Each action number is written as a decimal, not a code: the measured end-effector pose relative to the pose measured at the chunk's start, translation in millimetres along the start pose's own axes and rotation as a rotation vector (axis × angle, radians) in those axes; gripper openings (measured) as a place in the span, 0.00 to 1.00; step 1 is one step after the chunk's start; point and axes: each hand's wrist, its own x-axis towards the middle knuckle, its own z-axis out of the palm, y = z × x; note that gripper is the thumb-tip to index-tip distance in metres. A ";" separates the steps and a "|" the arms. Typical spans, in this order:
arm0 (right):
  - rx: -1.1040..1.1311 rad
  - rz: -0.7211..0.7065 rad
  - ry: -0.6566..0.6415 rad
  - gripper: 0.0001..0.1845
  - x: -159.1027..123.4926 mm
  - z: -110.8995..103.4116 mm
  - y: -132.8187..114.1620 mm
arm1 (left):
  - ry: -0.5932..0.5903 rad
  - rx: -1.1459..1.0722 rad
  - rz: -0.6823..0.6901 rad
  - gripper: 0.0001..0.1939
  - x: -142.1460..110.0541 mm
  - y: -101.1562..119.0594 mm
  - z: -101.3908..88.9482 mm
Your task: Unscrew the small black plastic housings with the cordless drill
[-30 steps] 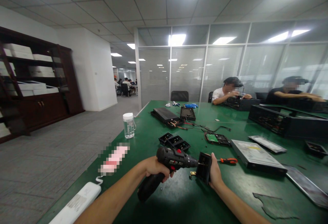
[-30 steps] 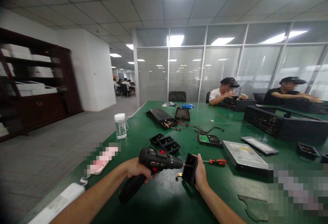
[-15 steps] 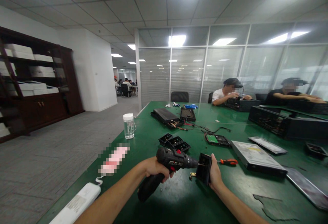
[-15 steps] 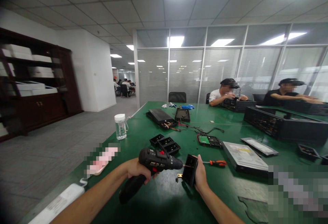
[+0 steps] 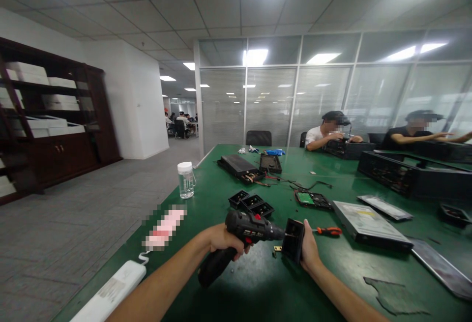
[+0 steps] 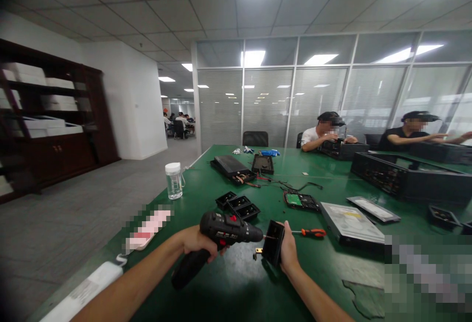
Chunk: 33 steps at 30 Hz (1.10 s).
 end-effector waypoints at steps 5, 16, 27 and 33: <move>0.011 0.026 0.029 0.23 -2.1 1.6 -2.2 | -0.003 -0.012 0.017 0.12 -0.5 0.8 0.8; 0.007 0.020 0.055 0.23 -1.5 1.8 -1.3 | -0.025 0.018 0.033 0.12 0.4 0.6 0.5; -0.020 0.018 0.051 0.24 -2.6 2.9 -2.1 | 0.006 0.020 0.002 0.11 1.3 -0.6 -0.1; -0.013 0.032 0.056 0.25 -2.4 2.7 -1.5 | 0.009 -0.007 0.012 0.11 5.2 -8.2 -3.5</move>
